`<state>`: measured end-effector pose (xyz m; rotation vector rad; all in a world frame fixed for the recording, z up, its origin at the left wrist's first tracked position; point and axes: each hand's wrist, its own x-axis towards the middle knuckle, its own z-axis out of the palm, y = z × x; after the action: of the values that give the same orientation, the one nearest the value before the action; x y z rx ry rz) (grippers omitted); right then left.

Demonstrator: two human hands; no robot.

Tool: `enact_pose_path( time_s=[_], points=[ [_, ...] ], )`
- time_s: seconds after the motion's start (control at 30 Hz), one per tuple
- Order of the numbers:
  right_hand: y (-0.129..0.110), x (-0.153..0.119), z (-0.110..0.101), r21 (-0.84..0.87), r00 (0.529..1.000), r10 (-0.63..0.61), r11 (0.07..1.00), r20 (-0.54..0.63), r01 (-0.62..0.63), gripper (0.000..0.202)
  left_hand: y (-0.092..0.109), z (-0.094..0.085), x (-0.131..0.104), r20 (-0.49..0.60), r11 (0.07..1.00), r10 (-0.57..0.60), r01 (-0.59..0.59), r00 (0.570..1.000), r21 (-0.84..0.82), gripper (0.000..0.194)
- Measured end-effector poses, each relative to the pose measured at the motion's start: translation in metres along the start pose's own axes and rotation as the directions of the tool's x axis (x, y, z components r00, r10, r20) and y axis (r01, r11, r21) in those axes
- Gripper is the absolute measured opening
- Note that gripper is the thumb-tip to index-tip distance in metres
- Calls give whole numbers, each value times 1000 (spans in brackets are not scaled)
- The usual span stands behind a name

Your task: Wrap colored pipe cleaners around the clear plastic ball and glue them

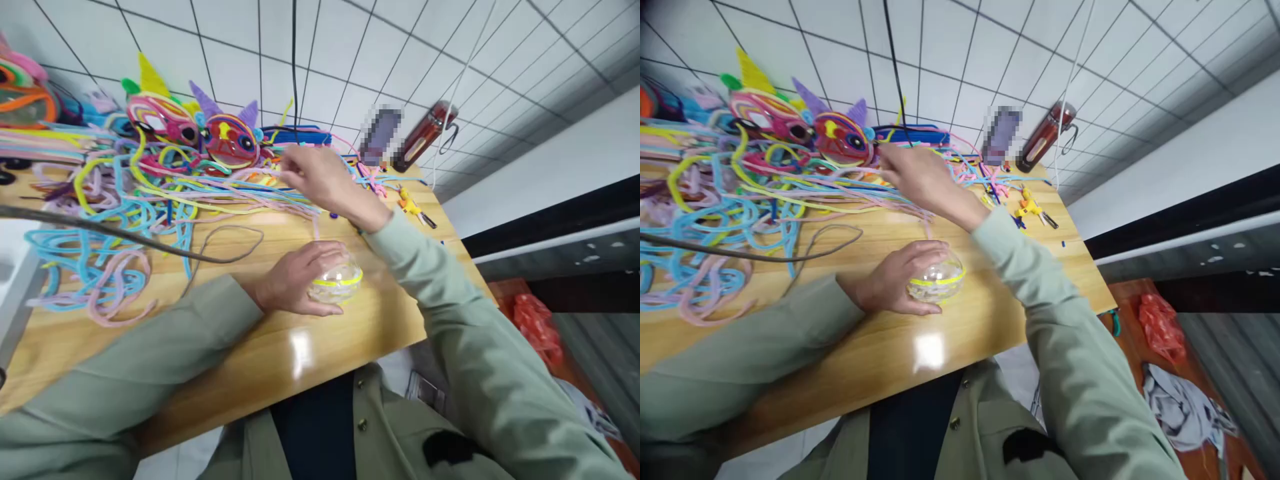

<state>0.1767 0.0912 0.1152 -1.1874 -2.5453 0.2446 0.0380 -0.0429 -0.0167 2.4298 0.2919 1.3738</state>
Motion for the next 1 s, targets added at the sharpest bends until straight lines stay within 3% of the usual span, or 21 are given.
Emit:
enact_pose_path(
  time_s=[0.1,0.2,0.33,0.4,0.47,0.57,0.63,0.77,0.8,0.83,0.87,0.9,0.93,1.0],
  points=[
    [-30,66,19,97,969,-215,974,118,204,36,-2,-1,-3,17,996,-63,62,998,64,109],
    [-24,71,19,132,974,-213,970,77,202,32,-8,-2,-6,-12,984,-147,147,989,102,108],
    [28,-4,8,51,997,51,997,51,-53,21,-16,-2,-8,-68,972,-203,209,977,108,109],
    [48,-46,11,-12,961,256,966,107,-257,20,-17,-2,-7,-55,974,-205,210,977,88,109],
    [54,-76,21,20,917,368,927,153,-375,27,-15,-3,-6,-35,977,-206,208,978,55,107],
    [46,-95,36,276,939,280,903,201,-329,23,-13,-9,-7,-24,974,-223,224,974,44,96],
    [45,-101,37,321,945,281,891,165,-321,24,-16,-13,-8,-40,960,-268,270,963,75,89],
    [78,-139,11,315,920,390,869,34,-380,25,-25,-19,-9,-152,917,-347,369,925,150,75],
    [92,-155,1,306,895,447,851,1,-426,27,-26,-19,-9,-160,907,-362,387,918,169,72],
    [109,-172,-9,303,826,562,797,-52,-523,26,-26,-18,-9,-159,898,-373,399,914,184,70],
    [126,-188,-20,286,712,693,709,-114,-645,22,-27,-18,-9,-151,895,-378,402,913,192,69],
    [143,-203,-30,276,565,805,594,-183,-756,19,-27,-17,-9,-138,898,-374,396,917,195,69],
    [159,-216,-38,273,467,857,514,-220,-813,21,-26,-16,-9,-123,904,-363,381,924,193,69],
    [186,-234,-49,285,342,911,399,-230,-871,30,-26,-15,-8,-96,916,-342,355,935,187,71]
  ],
)
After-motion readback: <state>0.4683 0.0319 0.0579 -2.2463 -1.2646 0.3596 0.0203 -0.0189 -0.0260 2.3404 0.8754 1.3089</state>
